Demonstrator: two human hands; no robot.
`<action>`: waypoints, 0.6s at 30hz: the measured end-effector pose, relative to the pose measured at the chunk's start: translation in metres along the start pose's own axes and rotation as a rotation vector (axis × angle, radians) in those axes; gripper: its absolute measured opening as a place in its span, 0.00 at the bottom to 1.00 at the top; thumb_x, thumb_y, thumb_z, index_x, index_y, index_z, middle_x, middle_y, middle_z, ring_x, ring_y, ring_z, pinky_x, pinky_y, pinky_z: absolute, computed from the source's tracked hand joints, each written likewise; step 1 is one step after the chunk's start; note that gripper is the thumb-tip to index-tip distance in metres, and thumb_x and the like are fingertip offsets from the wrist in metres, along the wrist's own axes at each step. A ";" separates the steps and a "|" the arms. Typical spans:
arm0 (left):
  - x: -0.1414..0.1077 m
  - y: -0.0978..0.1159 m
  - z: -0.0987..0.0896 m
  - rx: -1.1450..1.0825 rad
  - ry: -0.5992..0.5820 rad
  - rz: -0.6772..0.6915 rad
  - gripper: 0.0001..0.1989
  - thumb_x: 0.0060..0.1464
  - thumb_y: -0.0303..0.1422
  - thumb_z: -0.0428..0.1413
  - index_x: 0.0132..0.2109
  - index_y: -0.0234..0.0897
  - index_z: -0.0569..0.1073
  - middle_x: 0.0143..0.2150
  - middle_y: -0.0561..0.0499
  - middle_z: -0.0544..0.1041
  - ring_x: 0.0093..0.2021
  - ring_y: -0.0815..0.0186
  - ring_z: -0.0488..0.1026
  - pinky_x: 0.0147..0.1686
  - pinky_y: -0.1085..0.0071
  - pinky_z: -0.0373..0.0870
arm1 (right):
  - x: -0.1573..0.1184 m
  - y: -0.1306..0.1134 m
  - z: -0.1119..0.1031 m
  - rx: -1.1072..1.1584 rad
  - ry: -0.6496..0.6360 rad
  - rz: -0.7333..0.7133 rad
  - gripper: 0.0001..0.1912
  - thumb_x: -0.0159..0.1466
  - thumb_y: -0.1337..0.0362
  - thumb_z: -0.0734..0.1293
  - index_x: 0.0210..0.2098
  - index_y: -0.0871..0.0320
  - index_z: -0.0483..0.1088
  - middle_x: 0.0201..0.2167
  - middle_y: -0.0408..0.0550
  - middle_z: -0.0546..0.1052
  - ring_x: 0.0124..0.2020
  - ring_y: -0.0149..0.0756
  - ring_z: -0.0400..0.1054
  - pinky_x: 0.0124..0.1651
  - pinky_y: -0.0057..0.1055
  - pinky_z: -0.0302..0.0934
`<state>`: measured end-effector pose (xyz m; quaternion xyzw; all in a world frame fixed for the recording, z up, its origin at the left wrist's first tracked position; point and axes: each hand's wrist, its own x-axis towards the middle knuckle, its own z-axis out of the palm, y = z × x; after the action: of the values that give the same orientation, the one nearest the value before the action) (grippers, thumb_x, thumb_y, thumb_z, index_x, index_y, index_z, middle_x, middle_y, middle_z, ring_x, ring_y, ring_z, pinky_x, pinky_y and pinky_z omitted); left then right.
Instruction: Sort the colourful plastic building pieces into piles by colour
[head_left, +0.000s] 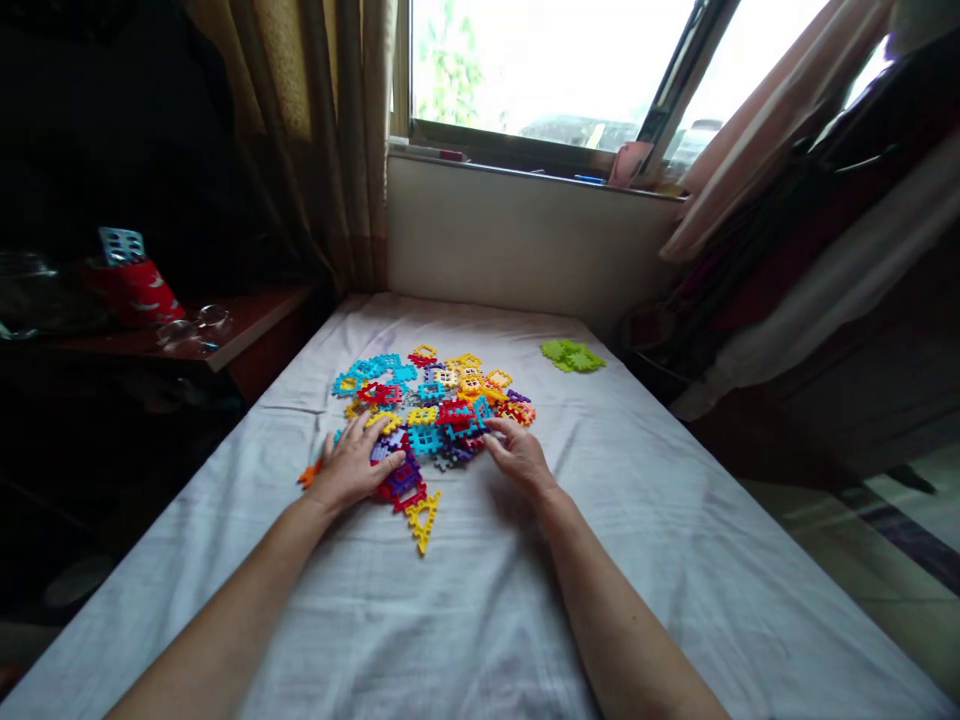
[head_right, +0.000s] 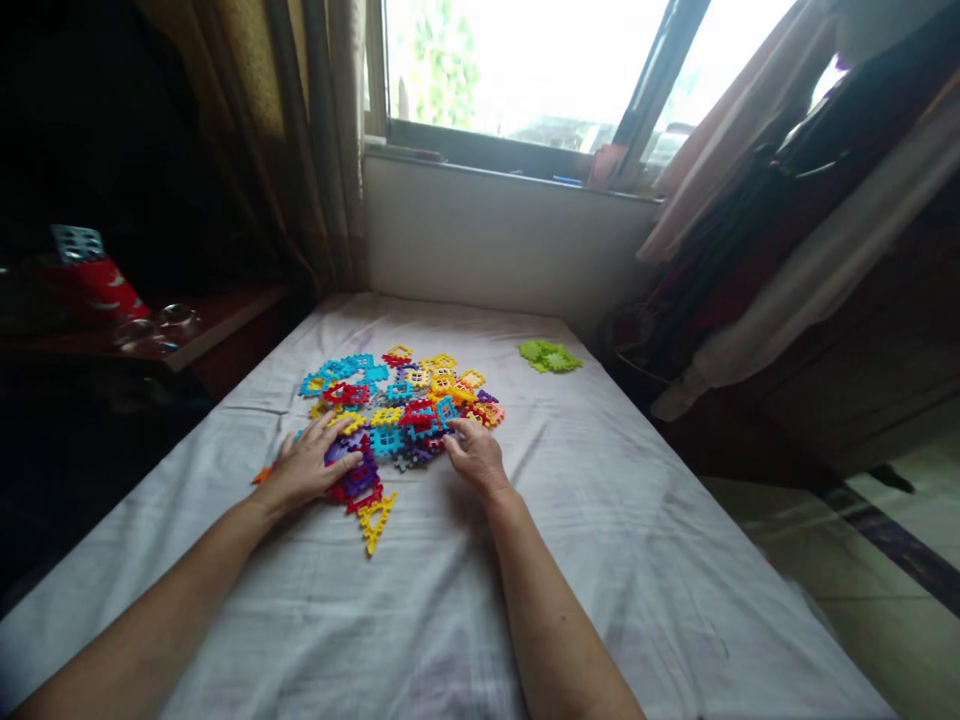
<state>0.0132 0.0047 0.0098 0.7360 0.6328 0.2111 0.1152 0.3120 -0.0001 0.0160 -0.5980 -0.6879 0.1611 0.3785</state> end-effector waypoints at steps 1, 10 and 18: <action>-0.002 0.010 0.003 -0.031 0.010 -0.006 0.34 0.53 0.52 0.56 0.64 0.44 0.68 0.71 0.37 0.60 0.71 0.43 0.57 0.66 0.37 0.47 | -0.002 -0.003 0.004 0.005 0.008 -0.019 0.13 0.61 0.61 0.66 0.45 0.52 0.78 0.46 0.49 0.81 0.47 0.40 0.76 0.53 0.40 0.70; 0.012 -0.024 -0.007 -0.623 0.482 -0.109 0.25 0.56 0.48 0.52 0.54 0.37 0.74 0.54 0.41 0.78 0.58 0.56 0.73 0.60 0.58 0.67 | -0.016 0.003 0.005 -0.035 0.082 0.012 0.15 0.63 0.62 0.63 0.46 0.52 0.77 0.46 0.49 0.81 0.47 0.40 0.75 0.54 0.39 0.69; -0.004 -0.033 -0.016 -0.378 0.495 -0.145 0.21 0.53 0.47 0.53 0.48 0.42 0.77 0.51 0.46 0.81 0.52 0.54 0.76 0.57 0.58 0.70 | -0.019 -0.006 0.003 -0.087 0.172 -0.045 0.15 0.64 0.63 0.63 0.47 0.52 0.77 0.44 0.50 0.81 0.46 0.41 0.74 0.55 0.40 0.68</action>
<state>-0.0239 0.0050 0.0089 0.5807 0.6419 0.4891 0.1072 0.3056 -0.0185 0.0114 -0.6100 -0.6723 0.0708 0.4134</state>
